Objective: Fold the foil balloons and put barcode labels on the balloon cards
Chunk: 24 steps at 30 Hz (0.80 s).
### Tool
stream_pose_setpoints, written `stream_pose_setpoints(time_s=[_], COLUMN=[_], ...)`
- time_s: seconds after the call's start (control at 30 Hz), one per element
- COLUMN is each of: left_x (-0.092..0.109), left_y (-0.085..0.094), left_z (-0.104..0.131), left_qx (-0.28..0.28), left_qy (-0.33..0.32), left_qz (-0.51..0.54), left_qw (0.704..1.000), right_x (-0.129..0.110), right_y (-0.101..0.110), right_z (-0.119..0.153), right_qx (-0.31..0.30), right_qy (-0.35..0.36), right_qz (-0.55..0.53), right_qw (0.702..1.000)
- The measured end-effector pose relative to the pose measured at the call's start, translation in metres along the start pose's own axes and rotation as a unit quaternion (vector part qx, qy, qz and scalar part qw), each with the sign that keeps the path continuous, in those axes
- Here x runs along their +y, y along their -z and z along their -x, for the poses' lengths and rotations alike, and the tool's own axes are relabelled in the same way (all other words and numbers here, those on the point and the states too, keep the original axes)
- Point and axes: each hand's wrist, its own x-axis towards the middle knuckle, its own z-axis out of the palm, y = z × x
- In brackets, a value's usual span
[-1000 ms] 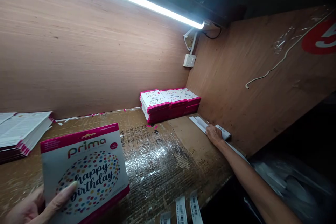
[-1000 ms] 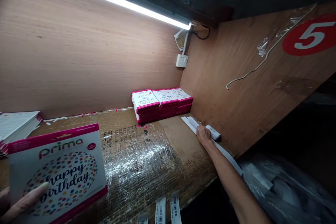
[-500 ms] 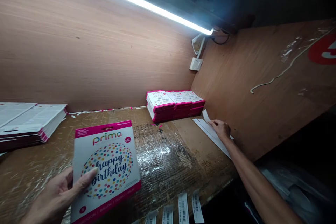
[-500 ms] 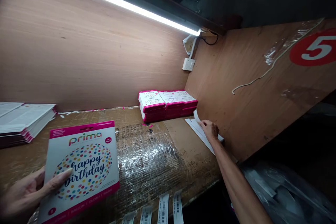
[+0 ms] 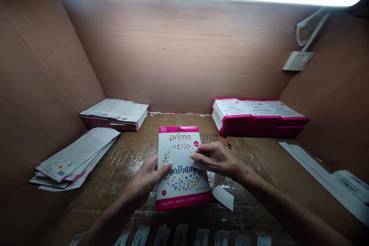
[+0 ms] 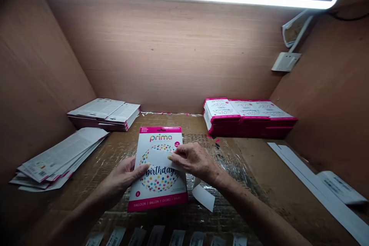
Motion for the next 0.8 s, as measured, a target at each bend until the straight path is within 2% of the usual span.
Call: stream_pose_setpoints(time_s=[0.2, 0.33, 0.4, 0.47, 0.53, 0.63, 0.7, 0.77, 0.8], left_x=[-0.001, -0.002, -0.002, -0.002, -0.002, -0.003, -0.006, -0.009, -0.011], left_y=[0.013, 0.015, 0.015, 0.014, 0.014, 0.014, 0.015, 0.018, 0.019], left_z=[0.005, 0.007, 0.007, 0.008, 0.008, 0.009, 0.008, 0.006, 0.005], left_qx=[0.013, 0.021, 0.029, 0.056, 0.1, 0.152, 0.166, 0.168, 0.167], left_qy=[-0.002, 0.004, -0.004, -0.023, -0.041, -0.059, -0.091, -0.131, -0.146], left_qz=[0.016, 0.007, 0.003, -0.004, -0.004, -0.004, -0.019, -0.037, -0.045], left_qw=[1.0, 1.0, 1.0, 0.998, 0.994, 0.987, 0.982, 0.976, 0.974], right_x=[-0.007, -0.01, -0.008, -0.005, -0.003, 0.001, 0.003, 0.004, 0.004], right_y=[-0.008, -0.007, -0.007, -0.009, -0.011, -0.016, -0.02, -0.022, -0.023], right_z=[-0.015, -0.019, -0.019, -0.015, -0.008, 0.004, 0.01, 0.015, 0.017], right_qx=[-0.028, -0.055, -0.05, 0.002, 0.093, 0.25, 0.337, 0.376, 0.373], right_qy=[0.021, 0.034, 0.046, 0.067, 0.092, 0.124, 0.115, 0.082, 0.069], right_qz=[0.062, 0.058, 0.081, 0.137, 0.206, 0.276, 0.289, 0.275, 0.255], right_qw=[0.997, 0.996, 0.994, 0.988, 0.97, 0.92, 0.889, 0.881, 0.889])
